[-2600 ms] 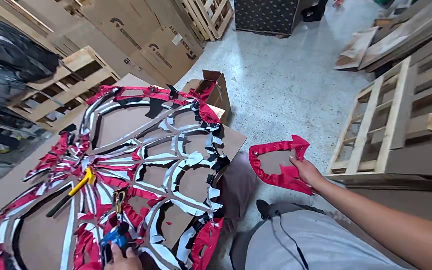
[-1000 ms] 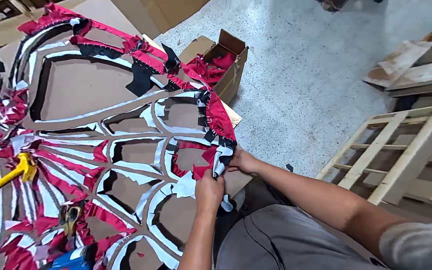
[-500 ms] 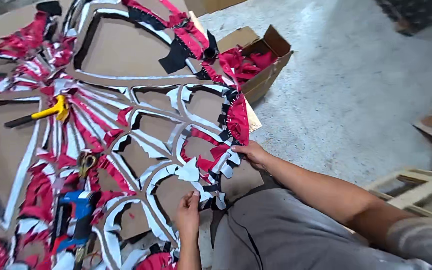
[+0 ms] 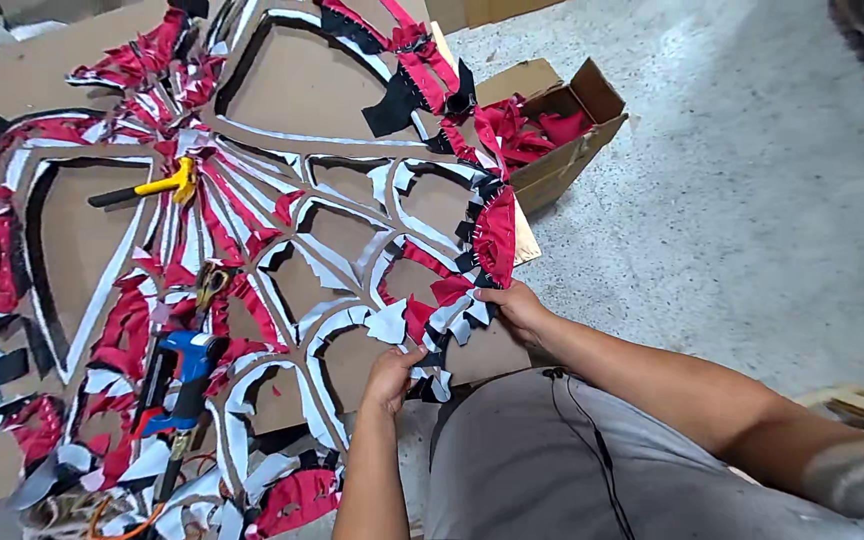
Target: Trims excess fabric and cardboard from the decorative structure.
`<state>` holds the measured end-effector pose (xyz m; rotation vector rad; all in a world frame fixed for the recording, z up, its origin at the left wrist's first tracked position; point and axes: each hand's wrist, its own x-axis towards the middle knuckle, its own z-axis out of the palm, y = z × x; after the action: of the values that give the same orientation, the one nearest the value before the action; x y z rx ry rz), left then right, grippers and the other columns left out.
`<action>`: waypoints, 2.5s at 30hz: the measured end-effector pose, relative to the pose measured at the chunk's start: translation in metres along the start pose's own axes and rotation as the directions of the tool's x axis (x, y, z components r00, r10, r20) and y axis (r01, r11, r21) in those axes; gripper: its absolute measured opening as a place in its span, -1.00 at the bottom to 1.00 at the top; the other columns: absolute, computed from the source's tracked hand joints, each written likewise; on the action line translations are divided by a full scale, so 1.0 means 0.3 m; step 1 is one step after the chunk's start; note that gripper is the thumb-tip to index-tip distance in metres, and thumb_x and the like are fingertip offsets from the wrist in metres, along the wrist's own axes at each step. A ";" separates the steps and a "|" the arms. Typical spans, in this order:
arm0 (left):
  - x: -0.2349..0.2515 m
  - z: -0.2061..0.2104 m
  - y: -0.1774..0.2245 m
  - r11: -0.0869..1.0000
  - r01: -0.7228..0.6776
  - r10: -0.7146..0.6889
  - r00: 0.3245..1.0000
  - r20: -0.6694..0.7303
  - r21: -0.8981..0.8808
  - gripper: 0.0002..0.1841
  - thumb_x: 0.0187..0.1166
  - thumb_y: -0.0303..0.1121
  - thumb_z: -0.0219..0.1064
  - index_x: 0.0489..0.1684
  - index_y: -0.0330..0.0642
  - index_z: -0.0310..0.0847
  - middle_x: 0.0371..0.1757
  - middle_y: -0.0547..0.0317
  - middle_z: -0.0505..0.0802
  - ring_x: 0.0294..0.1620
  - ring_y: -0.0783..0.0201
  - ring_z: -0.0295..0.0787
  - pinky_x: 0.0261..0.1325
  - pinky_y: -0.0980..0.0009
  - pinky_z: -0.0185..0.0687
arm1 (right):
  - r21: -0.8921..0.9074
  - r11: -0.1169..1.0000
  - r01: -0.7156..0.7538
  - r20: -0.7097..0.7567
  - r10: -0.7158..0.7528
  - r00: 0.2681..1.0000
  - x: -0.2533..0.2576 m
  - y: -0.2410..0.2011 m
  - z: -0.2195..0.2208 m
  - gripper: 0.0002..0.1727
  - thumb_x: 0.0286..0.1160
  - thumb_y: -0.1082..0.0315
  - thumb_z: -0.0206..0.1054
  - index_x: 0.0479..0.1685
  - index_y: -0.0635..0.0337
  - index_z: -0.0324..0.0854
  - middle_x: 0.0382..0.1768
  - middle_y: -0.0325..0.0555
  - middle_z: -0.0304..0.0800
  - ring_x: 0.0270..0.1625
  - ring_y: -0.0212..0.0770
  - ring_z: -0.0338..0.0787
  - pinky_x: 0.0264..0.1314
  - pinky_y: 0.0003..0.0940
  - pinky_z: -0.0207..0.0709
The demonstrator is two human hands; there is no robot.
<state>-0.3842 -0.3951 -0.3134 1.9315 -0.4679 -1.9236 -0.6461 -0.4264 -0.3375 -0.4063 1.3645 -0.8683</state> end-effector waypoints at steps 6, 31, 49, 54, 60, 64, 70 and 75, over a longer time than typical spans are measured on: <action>0.045 -0.009 0.036 0.987 0.142 -0.147 0.988 0.051 0.081 -0.72 0.56 -0.40 0.41 0.11 -0.40 0.64 -0.14 -0.15 0.87 -0.23 0.07 0.88 -0.19 0.19 0.85 | 0.008 0.997 -0.076 -0.096 0.076 0.992 0.038 0.023 0.017 -0.50 0.35 0.16 0.61 0.15 0.31 0.65 -0.11 0.07 0.87 -0.07 -0.08 0.88 0.05 -0.06 0.77; 0.067 0.063 -0.026 0.967 -0.232 0.214 0.963 -0.162 -0.106 -0.61 0.59 -0.42 0.44 0.29 -0.45 0.56 0.04 -0.22 0.86 0.03 0.02 0.87 0.10 0.05 0.82 | -0.163 0.981 -0.107 -0.075 0.096 0.993 0.030 0.013 -0.015 -0.50 0.41 0.03 0.58 0.02 0.33 0.68 -0.25 0.05 0.86 -0.28 -0.13 0.84 -0.17 -0.15 0.74; 0.031 -0.003 -0.033 0.983 -0.100 0.097 0.995 0.031 0.153 -0.72 0.58 -0.43 0.46 0.02 -0.49 0.57 -0.22 -0.15 0.87 -0.22 0.12 0.87 -0.09 0.20 0.82 | -0.159 0.981 -0.111 0.241 0.148 0.959 0.057 0.031 -0.066 -0.42 0.70 -0.13 0.25 0.28 0.26 0.58 -0.13 0.06 0.88 -0.21 -0.09 0.90 -0.12 -0.13 0.81; 0.019 -0.027 -0.017 0.950 -0.078 0.049 0.994 0.102 0.301 -0.61 0.63 -0.26 0.44 0.13 -0.45 0.57 -0.13 -0.13 0.87 -0.13 0.11 0.87 0.02 0.17 0.81 | -0.126 0.992 -0.019 0.209 0.045 0.977 0.061 0.064 -0.062 -0.59 0.67 -0.04 0.32 -0.06 0.20 0.64 -0.59 -0.17 0.65 -0.67 -0.35 0.51 -0.58 -0.43 0.44; 0.005 -0.008 -0.029 0.970 -0.049 0.036 0.998 0.061 0.240 -0.71 0.52 -0.39 0.50 -0.01 -0.43 0.61 -0.27 -0.10 0.87 -0.27 0.12 0.86 -0.14 0.17 0.82 | -0.063 0.997 -0.040 0.177 0.050 0.983 0.065 0.066 -0.056 -0.61 0.64 0.02 0.37 0.03 0.22 0.65 -0.39 -0.12 0.78 -0.50 -0.33 0.68 -0.43 -0.41 0.59; 0.005 -0.012 -0.037 0.967 -0.040 0.025 0.998 0.061 0.250 -0.75 0.53 -0.43 0.45 0.00 -0.39 0.57 -0.27 -0.09 0.84 -0.27 0.11 0.83 -0.16 0.14 0.79 | 0.053 0.991 -0.120 0.156 0.110 0.982 0.045 0.073 -0.031 -0.49 0.64 0.00 0.36 0.28 0.25 0.58 -0.09 0.04 0.88 -0.14 -0.12 0.90 -0.09 -0.15 0.80; 0.028 -0.022 -0.022 0.998 -0.012 0.009 0.998 0.059 0.055 -0.58 0.75 -0.10 0.28 0.18 -0.36 0.62 -0.10 -0.09 0.88 -0.15 0.12 0.86 -0.06 0.17 0.81 | -0.235 0.972 -0.006 0.033 0.014 0.999 -0.041 0.028 -0.051 -0.40 0.64 -0.07 0.36 0.36 0.30 0.54 0.01 0.08 0.86 -0.03 -0.05 0.90 0.08 -0.03 0.81; 0.000 -0.038 -0.014 0.990 -0.013 -0.004 0.992 0.123 0.142 -0.56 0.74 -0.11 0.28 0.33 -0.30 0.54 0.03 -0.04 0.86 -0.03 0.16 0.85 0.07 0.17 0.79 | -0.751 0.620 0.229 -0.085 -0.435 0.897 -0.122 -0.065 -0.121 -0.62 0.67 0.06 0.30 0.21 0.14 0.68 -0.09 -0.10 0.88 -0.08 -0.14 0.87 0.08 0.02 0.73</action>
<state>-0.3731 -0.3912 -0.3155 1.9016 -0.6618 -2.0660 -0.6854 -0.4037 -0.3062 -1.2491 1.9064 -0.6474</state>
